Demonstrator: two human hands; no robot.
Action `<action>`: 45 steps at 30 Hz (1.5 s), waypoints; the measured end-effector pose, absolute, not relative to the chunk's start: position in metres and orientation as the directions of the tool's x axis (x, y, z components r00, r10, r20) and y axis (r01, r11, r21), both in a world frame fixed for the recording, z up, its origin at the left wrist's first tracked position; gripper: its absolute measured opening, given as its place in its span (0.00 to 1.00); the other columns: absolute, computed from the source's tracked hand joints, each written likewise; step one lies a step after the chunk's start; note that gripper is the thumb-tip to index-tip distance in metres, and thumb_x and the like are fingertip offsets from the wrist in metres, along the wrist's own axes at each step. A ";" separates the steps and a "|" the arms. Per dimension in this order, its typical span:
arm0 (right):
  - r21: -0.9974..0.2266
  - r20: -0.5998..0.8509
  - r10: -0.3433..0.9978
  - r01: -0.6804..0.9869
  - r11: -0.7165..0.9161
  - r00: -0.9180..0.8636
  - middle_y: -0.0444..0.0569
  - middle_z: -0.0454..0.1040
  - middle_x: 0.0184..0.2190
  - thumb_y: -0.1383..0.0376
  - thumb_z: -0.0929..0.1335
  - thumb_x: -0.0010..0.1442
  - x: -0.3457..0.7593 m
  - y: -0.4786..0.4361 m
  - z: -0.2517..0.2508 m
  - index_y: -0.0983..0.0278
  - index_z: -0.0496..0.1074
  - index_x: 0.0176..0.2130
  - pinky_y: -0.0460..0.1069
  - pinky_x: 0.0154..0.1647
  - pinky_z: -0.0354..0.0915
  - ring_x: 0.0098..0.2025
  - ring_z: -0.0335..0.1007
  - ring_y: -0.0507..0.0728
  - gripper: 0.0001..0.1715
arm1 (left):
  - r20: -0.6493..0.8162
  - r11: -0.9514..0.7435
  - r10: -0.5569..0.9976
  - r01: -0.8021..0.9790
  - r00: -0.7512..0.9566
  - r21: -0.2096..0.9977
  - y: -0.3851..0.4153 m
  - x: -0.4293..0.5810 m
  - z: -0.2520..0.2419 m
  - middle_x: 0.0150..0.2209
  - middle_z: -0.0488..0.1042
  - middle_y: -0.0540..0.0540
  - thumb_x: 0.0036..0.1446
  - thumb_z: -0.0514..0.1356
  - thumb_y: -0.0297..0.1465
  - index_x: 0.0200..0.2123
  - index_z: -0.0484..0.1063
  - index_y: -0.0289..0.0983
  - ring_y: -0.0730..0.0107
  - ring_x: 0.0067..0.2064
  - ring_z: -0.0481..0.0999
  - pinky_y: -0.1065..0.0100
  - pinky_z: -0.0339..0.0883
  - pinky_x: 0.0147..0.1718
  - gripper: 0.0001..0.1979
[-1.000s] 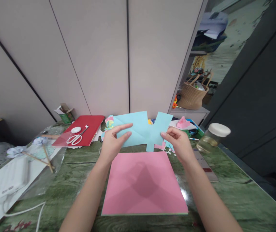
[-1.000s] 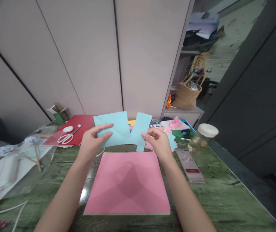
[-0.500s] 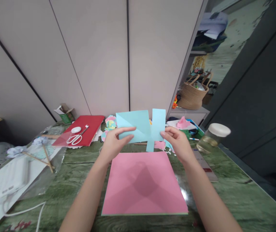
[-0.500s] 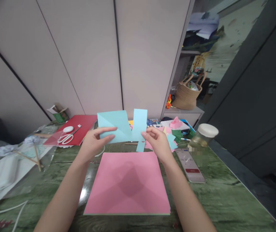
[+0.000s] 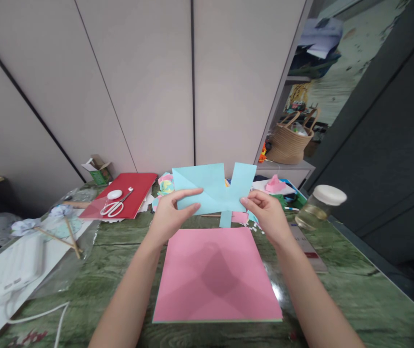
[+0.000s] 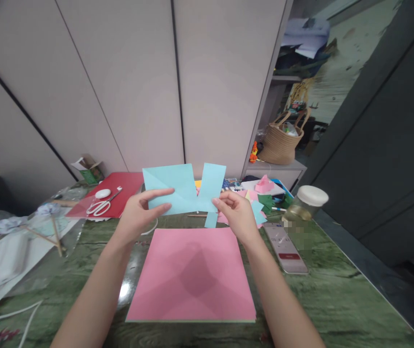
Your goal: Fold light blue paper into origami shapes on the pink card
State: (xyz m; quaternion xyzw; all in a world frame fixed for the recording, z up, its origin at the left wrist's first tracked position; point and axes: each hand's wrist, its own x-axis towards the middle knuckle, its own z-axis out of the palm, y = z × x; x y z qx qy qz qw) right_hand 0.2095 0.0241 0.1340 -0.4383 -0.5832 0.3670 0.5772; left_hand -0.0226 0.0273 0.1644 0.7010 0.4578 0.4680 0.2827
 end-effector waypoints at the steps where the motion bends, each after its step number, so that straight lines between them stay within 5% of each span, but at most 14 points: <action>1: -0.935 0.351 0.935 0.085 0.346 0.051 0.41 0.67 0.21 0.59 0.69 0.51 0.210 0.024 0.134 0.62 0.68 0.26 0.46 0.27 0.58 0.24 0.62 0.50 0.09 | 0.398 -0.421 0.906 0.375 0.140 0.826 0.027 -0.023 0.165 0.41 0.75 0.51 0.48 0.62 0.32 0.41 0.74 0.44 0.63 0.42 0.73 0.64 0.66 0.41 0.14; 15: -0.933 0.333 0.931 0.196 0.303 0.146 0.41 0.68 0.23 0.53 0.69 0.48 0.236 0.034 0.128 0.63 0.67 0.29 0.45 0.26 0.59 0.25 0.63 0.50 0.15 | 0.376 -0.387 0.921 0.345 0.101 0.855 0.024 -0.026 0.169 0.44 0.74 0.48 0.47 0.60 0.29 0.41 0.74 0.41 0.62 0.44 0.71 0.64 0.63 0.43 0.15; 18: -0.881 0.298 0.924 0.441 0.171 0.238 0.42 0.70 0.24 0.49 0.66 0.50 0.263 0.052 0.105 0.62 0.67 0.33 0.46 0.27 0.61 0.26 0.66 0.52 0.19 | 0.294 -0.347 0.934 0.313 0.203 0.884 0.028 -0.026 0.163 0.48 0.70 0.48 0.47 0.60 0.29 0.47 0.70 0.42 0.63 0.45 0.70 0.65 0.64 0.41 0.20; 23: -0.804 0.222 0.908 0.594 -0.036 0.356 0.50 0.71 0.22 0.54 0.66 0.49 0.308 0.082 0.059 0.69 0.68 0.40 0.52 0.31 0.62 0.29 0.68 0.59 0.24 | 0.120 -0.185 0.916 0.138 0.382 0.973 0.037 -0.016 0.131 0.53 0.65 0.45 0.46 0.61 0.28 0.51 0.66 0.41 0.63 0.47 0.68 0.66 0.64 0.40 0.26; 28: -0.669 0.319 0.853 0.735 -0.105 0.412 0.63 0.64 0.49 0.60 0.67 0.50 0.308 0.065 0.044 0.68 0.60 0.54 0.63 0.51 0.51 0.54 0.55 0.69 0.33 | -0.124 0.189 0.837 -0.069 0.534 0.980 0.029 -0.006 0.079 0.48 0.69 0.44 0.42 0.65 0.28 0.49 0.69 0.39 0.67 0.42 0.69 0.69 0.61 0.38 0.27; 31: -0.526 0.425 0.902 0.832 0.179 0.075 0.56 0.61 0.52 0.63 0.67 0.52 0.278 0.029 0.051 0.60 0.57 0.57 0.60 0.55 0.52 0.55 0.54 0.63 0.33 | -0.274 0.427 0.758 -0.133 0.592 0.895 0.016 -0.005 0.052 0.46 0.69 0.44 0.41 0.66 0.27 0.50 0.68 0.39 0.68 0.41 0.69 0.69 0.60 0.38 0.29; 35: -0.628 0.277 0.884 0.626 0.462 -0.375 0.46 0.48 0.61 0.65 0.67 0.53 0.235 -0.019 0.059 0.52 0.65 0.51 0.56 0.59 0.49 0.62 0.42 0.59 0.25 | -0.318 0.515 0.709 -0.154 0.630 0.843 0.004 -0.008 0.031 0.51 0.65 0.43 0.42 0.65 0.27 0.51 0.67 0.40 0.64 0.46 0.68 0.67 0.59 0.43 0.29; 39: -0.756 0.165 0.887 0.523 0.394 -0.431 0.40 0.48 0.61 0.67 0.71 0.49 0.223 -0.030 0.051 0.55 0.75 0.34 0.56 0.60 0.48 0.62 0.42 0.59 0.09 | -0.289 0.406 0.697 -0.029 0.657 0.913 0.002 -0.010 0.023 0.51 0.65 0.43 0.41 0.66 0.29 0.52 0.65 0.41 0.61 0.44 0.67 0.67 0.60 0.38 0.32; 45: -0.804 0.088 0.876 0.486 0.343 -0.474 0.41 0.51 0.60 0.65 0.72 0.47 0.227 -0.025 0.034 0.55 0.76 0.30 0.56 0.60 0.48 0.62 0.43 0.59 0.06 | -0.296 0.343 0.675 0.068 0.676 0.937 -0.002 -0.004 0.024 0.45 0.70 0.44 0.47 0.64 0.33 0.51 0.66 0.41 0.63 0.41 0.68 0.68 0.61 0.35 0.26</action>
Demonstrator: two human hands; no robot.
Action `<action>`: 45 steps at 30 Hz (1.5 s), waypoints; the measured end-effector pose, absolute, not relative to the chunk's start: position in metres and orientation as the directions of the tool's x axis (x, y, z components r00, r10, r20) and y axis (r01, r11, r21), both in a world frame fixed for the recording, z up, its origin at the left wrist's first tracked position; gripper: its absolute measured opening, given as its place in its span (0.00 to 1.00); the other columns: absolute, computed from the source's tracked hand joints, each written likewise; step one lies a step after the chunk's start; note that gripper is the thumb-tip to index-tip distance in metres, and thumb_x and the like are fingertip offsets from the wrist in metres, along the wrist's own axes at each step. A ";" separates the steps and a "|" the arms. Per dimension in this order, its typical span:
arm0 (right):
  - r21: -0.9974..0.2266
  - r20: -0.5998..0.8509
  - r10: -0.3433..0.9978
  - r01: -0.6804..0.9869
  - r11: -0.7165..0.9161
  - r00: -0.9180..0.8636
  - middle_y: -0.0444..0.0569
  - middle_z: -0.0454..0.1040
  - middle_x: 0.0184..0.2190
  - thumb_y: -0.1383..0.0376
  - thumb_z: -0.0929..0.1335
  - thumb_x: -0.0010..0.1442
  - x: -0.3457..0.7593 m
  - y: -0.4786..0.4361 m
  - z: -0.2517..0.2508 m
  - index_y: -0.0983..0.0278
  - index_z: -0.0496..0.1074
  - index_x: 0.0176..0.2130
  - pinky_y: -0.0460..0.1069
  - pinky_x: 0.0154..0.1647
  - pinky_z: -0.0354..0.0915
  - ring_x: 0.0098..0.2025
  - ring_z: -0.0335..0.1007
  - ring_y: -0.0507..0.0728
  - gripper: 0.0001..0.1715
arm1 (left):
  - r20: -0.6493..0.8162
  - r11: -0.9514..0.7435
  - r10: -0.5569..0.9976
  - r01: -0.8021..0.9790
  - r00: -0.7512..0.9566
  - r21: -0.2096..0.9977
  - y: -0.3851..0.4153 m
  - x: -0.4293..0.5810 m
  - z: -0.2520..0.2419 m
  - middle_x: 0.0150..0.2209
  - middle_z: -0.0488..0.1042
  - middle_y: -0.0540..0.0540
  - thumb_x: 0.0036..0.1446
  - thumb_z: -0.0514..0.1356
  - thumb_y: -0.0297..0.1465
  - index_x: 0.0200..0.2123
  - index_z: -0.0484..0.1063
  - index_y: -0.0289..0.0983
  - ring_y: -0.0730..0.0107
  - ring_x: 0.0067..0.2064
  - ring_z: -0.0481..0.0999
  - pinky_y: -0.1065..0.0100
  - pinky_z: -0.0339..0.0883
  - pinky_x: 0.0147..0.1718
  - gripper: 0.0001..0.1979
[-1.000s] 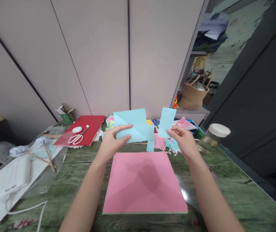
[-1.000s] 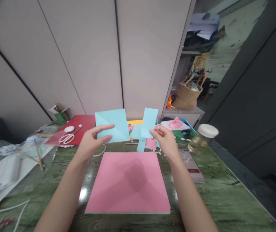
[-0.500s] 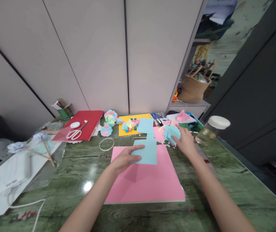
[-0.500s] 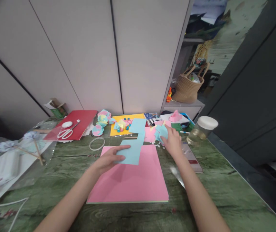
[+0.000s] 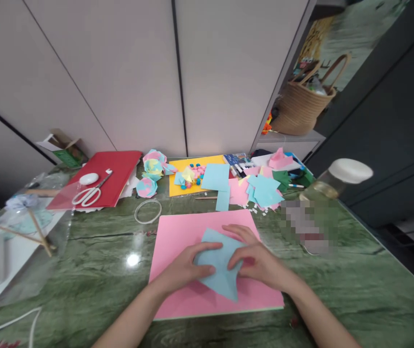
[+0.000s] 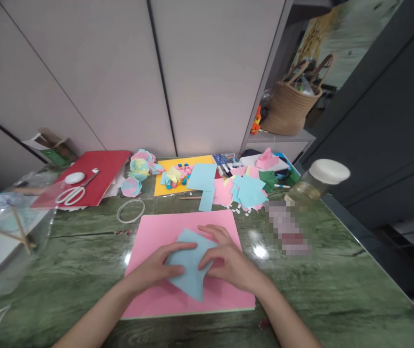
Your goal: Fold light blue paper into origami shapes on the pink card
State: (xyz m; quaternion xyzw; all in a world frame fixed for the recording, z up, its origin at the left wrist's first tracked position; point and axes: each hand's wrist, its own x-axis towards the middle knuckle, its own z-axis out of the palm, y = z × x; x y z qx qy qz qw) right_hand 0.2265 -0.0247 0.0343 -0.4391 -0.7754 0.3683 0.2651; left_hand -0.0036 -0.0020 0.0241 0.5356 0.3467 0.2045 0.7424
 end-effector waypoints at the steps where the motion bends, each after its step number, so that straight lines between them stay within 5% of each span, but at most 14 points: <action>1: -0.808 0.080 0.867 0.478 0.346 -0.492 0.41 0.51 0.60 0.64 0.72 0.48 0.227 -0.026 0.033 0.55 0.76 0.30 0.56 0.60 0.48 0.62 0.42 0.59 0.05 | -0.318 0.386 0.674 0.050 0.667 0.921 -0.003 -0.002 0.024 0.46 0.69 0.44 0.48 0.63 0.33 0.50 0.67 0.40 0.62 0.42 0.68 0.67 0.61 0.37 0.24; 7: -0.773 0.116 0.861 0.499 0.392 -0.496 0.39 0.46 0.62 0.67 0.68 0.53 0.227 -0.032 0.028 0.53 0.76 0.32 0.59 0.59 0.48 0.63 0.39 0.61 0.09 | -0.460 0.648 0.628 -0.096 0.628 0.755 -0.011 0.006 0.015 0.47 0.69 0.42 0.45 0.65 0.29 0.49 0.68 0.38 0.61 0.44 0.69 0.64 0.61 0.41 0.26; 16: -0.829 0.035 0.844 0.456 0.323 -0.535 0.38 0.45 0.63 0.66 0.72 0.47 0.234 -0.024 0.028 0.54 0.77 0.29 0.62 0.60 0.44 0.64 0.34 0.63 0.07 | -0.489 0.667 0.715 -0.278 0.500 0.691 -0.017 0.013 0.009 0.51 0.66 0.44 0.46 0.62 0.25 0.52 0.64 0.40 0.64 0.46 0.67 0.68 0.60 0.41 0.27; 23: -0.922 -0.037 0.916 0.368 0.123 -0.399 0.46 0.57 0.58 0.62 0.72 0.47 0.231 -0.022 0.024 0.59 0.74 0.26 0.59 0.55 0.54 0.58 0.53 0.61 0.04 | -0.391 0.621 0.748 -0.359 0.536 0.696 -0.021 0.014 0.011 0.48 0.70 0.41 0.51 0.61 0.27 0.62 0.33 0.50 0.65 0.40 0.72 0.65 0.61 0.38 0.45; 31: -0.941 -0.130 0.944 0.337 -0.021 -0.304 0.48 0.69 0.42 0.62 0.70 0.50 0.222 -0.019 0.014 0.63 0.67 0.22 0.52 0.44 0.62 0.44 0.65 0.56 0.11 | -0.383 0.618 0.715 -0.271 0.585 0.739 -0.022 0.014 0.006 0.46 0.72 0.40 0.50 0.62 0.29 0.60 0.50 0.43 0.63 0.40 0.73 0.66 0.62 0.39 0.36; 45: -0.927 -0.145 0.961 0.373 -0.048 -0.236 0.44 0.66 0.33 0.64 0.70 0.49 0.214 -0.021 0.009 0.64 0.63 0.21 0.47 0.36 0.61 0.38 0.65 0.53 0.13 | -0.387 0.574 0.710 -0.164 0.588 0.803 -0.026 0.020 0.011 0.41 0.74 0.41 0.50 0.60 0.30 0.59 0.52 0.39 0.66 0.37 0.73 0.68 0.63 0.35 0.33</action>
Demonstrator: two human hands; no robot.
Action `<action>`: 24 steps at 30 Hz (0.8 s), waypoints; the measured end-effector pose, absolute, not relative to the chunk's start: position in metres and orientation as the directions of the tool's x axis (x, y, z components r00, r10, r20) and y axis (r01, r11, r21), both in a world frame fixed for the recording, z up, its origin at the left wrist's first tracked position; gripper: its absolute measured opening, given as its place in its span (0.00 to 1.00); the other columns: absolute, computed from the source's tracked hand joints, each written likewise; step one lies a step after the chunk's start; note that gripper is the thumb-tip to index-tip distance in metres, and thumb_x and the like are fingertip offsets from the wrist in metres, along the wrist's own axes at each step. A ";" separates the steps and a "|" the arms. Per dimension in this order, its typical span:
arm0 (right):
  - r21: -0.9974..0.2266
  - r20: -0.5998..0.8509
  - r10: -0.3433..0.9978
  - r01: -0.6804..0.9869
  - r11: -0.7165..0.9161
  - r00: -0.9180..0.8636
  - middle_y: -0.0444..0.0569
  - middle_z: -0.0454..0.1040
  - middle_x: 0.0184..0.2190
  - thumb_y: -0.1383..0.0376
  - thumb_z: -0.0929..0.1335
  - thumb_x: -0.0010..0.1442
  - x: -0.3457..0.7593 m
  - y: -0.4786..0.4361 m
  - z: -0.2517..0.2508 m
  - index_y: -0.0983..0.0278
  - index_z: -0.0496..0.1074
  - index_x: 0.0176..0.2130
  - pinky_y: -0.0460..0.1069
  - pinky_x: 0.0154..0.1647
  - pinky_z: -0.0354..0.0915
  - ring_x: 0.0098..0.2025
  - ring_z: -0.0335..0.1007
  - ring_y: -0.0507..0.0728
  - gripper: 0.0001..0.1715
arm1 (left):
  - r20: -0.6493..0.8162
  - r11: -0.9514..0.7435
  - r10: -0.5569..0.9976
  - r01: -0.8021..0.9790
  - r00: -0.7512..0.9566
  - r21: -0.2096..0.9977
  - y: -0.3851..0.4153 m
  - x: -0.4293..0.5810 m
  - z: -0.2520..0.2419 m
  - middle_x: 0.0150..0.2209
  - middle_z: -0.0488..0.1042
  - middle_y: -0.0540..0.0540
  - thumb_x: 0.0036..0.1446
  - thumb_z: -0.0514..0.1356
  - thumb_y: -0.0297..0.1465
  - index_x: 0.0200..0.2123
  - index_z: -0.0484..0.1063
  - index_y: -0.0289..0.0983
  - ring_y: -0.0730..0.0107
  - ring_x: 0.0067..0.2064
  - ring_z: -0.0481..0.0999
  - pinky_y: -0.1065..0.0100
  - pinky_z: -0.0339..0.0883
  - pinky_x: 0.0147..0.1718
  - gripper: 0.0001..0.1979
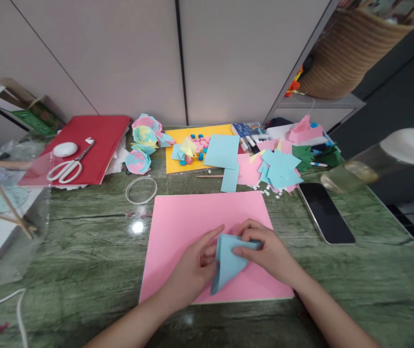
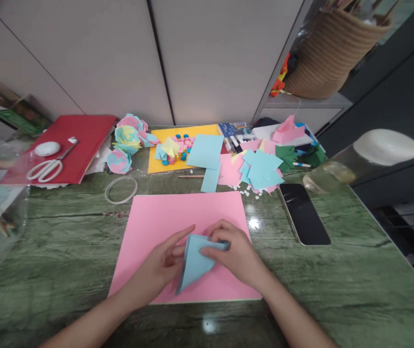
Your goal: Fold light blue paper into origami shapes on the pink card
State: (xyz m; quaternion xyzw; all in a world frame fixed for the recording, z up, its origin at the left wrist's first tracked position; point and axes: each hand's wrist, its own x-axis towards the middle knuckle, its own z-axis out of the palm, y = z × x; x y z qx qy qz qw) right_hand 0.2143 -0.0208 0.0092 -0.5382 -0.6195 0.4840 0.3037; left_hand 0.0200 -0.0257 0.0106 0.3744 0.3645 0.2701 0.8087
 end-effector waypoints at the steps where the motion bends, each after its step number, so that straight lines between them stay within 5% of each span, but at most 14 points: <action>1: -0.925 -0.141 0.963 0.377 -0.045 -0.231 0.44 0.66 0.32 0.64 0.70 0.50 0.214 -0.021 0.009 0.63 0.63 0.21 0.47 0.36 0.61 0.38 0.65 0.53 0.13 | -0.390 0.572 0.708 -0.155 0.588 0.805 -0.026 0.020 0.011 0.41 0.74 0.41 0.51 0.60 0.29 0.59 0.52 0.39 0.66 0.37 0.73 0.68 0.63 0.35 0.33; 8: -0.916 -0.135 0.968 0.399 -0.040 -0.212 0.44 0.66 0.30 0.63 0.70 0.50 0.213 -0.023 0.007 0.63 0.65 0.22 0.46 0.32 0.60 0.35 0.65 0.52 0.11 | -0.382 0.565 0.704 -0.146 0.599 0.812 -0.028 0.021 0.012 0.44 0.73 0.42 0.51 0.58 0.27 0.59 0.54 0.41 0.65 0.41 0.71 0.69 0.62 0.36 0.31; 15: -0.884 -0.121 0.973 0.468 -0.015 -0.198 0.43 0.65 0.29 0.63 0.70 0.50 0.212 -0.024 0.007 0.63 0.65 0.22 0.46 0.30 0.59 0.32 0.64 0.51 0.11 | -0.379 0.515 0.716 -0.076 0.587 0.854 -0.028 0.019 0.016 0.37 0.74 0.46 0.52 0.56 0.26 0.58 0.56 0.43 0.76 0.27 0.67 0.74 0.57 0.24 0.29; 20: -0.846 -0.085 0.975 0.532 0.037 -0.203 0.43 0.65 0.28 0.63 0.69 0.51 0.209 -0.025 0.008 0.63 0.65 0.22 0.47 0.31 0.59 0.32 0.64 0.51 0.11 | -0.399 0.552 0.712 -0.111 0.578 0.826 -0.027 0.018 0.016 0.41 0.74 0.45 0.52 0.58 0.29 0.55 0.61 0.42 0.67 0.38 0.70 0.70 0.60 0.34 0.26; 24: -0.807 -0.042 0.976 0.583 0.093 -0.214 0.43 0.66 0.28 0.63 0.69 0.51 0.206 -0.025 0.009 0.62 0.66 0.24 0.48 0.34 0.61 0.33 0.64 0.53 0.09 | -0.404 0.528 0.726 -0.076 0.557 0.846 -0.029 0.019 0.009 0.41 0.74 0.44 0.52 0.59 0.33 0.55 0.59 0.42 0.70 0.33 0.71 0.71 0.60 0.29 0.26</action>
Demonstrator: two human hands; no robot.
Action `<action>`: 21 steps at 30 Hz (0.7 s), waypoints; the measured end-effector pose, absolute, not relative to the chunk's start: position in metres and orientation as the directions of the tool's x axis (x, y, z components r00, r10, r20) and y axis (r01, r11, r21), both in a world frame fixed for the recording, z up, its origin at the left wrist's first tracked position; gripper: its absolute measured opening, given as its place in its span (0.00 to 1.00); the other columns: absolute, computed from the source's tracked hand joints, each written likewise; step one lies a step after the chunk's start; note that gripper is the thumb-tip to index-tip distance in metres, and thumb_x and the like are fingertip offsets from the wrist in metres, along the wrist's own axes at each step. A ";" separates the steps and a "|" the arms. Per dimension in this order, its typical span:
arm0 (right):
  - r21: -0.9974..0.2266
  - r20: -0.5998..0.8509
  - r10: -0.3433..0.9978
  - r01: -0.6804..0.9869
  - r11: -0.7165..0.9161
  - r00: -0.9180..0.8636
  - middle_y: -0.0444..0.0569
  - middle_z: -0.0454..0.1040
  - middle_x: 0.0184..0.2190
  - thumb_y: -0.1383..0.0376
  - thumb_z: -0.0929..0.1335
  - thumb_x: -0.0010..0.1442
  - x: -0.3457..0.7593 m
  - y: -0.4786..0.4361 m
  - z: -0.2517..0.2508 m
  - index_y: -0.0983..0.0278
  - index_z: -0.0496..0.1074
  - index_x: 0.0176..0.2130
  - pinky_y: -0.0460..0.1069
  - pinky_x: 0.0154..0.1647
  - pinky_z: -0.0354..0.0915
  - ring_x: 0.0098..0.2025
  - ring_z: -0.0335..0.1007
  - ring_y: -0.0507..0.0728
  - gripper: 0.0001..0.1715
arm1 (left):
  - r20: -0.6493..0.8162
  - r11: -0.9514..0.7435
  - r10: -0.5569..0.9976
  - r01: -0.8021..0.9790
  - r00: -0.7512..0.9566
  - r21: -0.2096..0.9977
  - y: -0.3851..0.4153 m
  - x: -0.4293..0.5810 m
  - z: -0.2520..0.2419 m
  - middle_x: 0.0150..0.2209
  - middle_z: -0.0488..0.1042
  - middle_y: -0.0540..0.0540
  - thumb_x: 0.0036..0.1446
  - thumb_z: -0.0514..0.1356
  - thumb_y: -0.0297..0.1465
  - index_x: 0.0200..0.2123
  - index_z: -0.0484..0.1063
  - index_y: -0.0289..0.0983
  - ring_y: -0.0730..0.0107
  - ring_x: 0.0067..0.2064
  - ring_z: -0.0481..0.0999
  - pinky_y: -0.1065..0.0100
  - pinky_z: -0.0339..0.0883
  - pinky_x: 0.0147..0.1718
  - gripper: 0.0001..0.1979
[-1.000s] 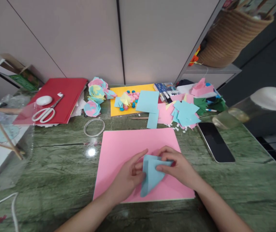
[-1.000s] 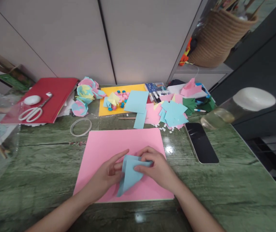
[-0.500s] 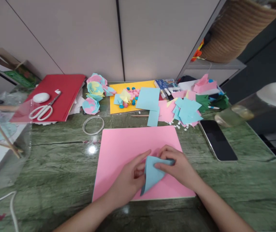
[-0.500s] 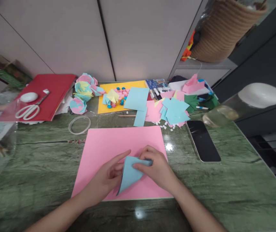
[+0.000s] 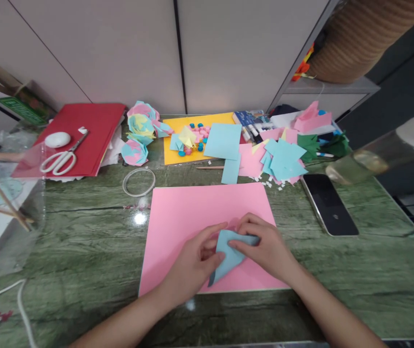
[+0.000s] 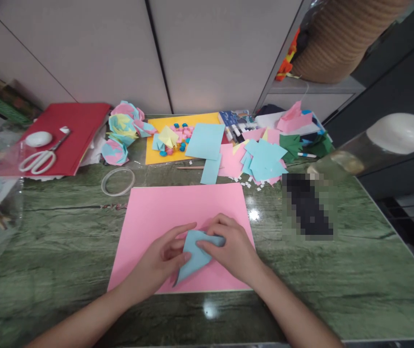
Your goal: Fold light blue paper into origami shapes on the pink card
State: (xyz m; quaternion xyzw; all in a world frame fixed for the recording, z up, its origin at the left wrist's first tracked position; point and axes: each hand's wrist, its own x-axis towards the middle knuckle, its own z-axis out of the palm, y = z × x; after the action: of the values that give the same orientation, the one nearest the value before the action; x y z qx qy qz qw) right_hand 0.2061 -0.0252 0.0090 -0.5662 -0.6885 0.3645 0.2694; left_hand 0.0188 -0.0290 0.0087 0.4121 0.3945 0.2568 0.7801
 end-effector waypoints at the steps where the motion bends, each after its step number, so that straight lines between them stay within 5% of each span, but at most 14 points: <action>1: -0.798 -0.023 0.977 0.593 0.110 -0.211 0.44 0.66 0.29 0.63 0.69 0.52 0.206 -0.026 0.009 0.61 0.66 0.25 0.49 0.34 0.61 0.34 0.64 0.53 0.08 | -0.400 0.526 0.732 -0.084 0.551 0.846 -0.029 0.019 0.007 0.40 0.74 0.44 0.53 0.59 0.33 0.55 0.59 0.41 0.69 0.33 0.71 0.71 0.60 0.29 0.25; 5: -0.609 0.301 0.950 0.749 0.259 -0.083 0.50 0.68 0.37 0.63 0.70 0.51 0.207 -0.033 0.005 0.58 0.68 0.39 0.55 0.42 0.60 0.42 0.64 0.59 0.13 | -0.393 0.549 0.753 -0.175 0.527 0.817 -0.025 0.020 0.004 0.37 0.75 0.44 0.52 0.60 0.33 0.54 0.58 0.39 0.66 0.37 0.73 0.68 0.63 0.35 0.26; 8: -0.400 0.518 0.815 0.769 0.498 -0.259 0.49 0.70 0.40 0.68 0.68 0.52 0.205 -0.041 0.001 0.56 0.68 0.44 0.56 0.46 0.59 0.45 0.64 0.59 0.17 | -0.413 0.546 0.790 -0.212 0.453 0.811 -0.019 0.021 0.003 0.36 0.76 0.43 0.50 0.61 0.32 0.56 0.55 0.37 0.65 0.36 0.74 0.67 0.64 0.35 0.30; 12: -0.307 0.305 0.730 0.662 0.683 -0.612 0.48 0.67 0.52 0.66 0.63 0.59 0.195 -0.042 -0.004 0.60 0.63 0.53 0.55 0.52 0.58 0.56 0.57 0.58 0.21 | -0.365 0.442 0.862 -0.170 0.353 0.880 -0.010 0.017 0.002 0.38 0.75 0.43 0.53 0.58 0.31 0.58 0.51 0.36 0.66 0.37 0.74 0.68 0.65 0.36 0.30; 18: -0.230 0.081 0.707 0.677 0.699 -0.703 0.47 0.50 0.62 0.60 0.57 0.64 0.190 -0.036 -0.011 0.62 0.50 0.60 0.59 0.58 0.52 0.63 0.40 0.59 0.27 | -0.242 0.155 0.886 0.240 0.395 0.958 -0.001 -0.001 0.010 0.45 0.72 0.42 0.58 0.50 0.29 0.61 0.42 0.41 0.64 0.45 0.73 0.62 0.67 0.41 0.29; 21: -0.227 0.067 0.700 0.672 0.705 -0.711 0.45 0.50 0.62 0.60 0.56 0.64 0.193 -0.036 -0.012 0.61 0.50 0.60 0.59 0.59 0.52 0.64 0.39 0.59 0.26 | -0.057 -0.200 0.927 0.618 0.370 0.760 -0.003 -0.011 0.020 0.56 0.61 0.39 0.58 0.50 0.28 0.60 0.47 0.39 0.60 0.55 0.64 0.56 0.63 0.49 0.27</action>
State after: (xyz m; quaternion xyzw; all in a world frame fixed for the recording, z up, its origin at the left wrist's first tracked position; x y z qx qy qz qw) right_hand 0.1926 -0.0362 -0.0118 -0.3729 -0.9202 0.0932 0.0744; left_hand -0.0115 -0.0031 0.0199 0.7446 0.5189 0.2135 0.3616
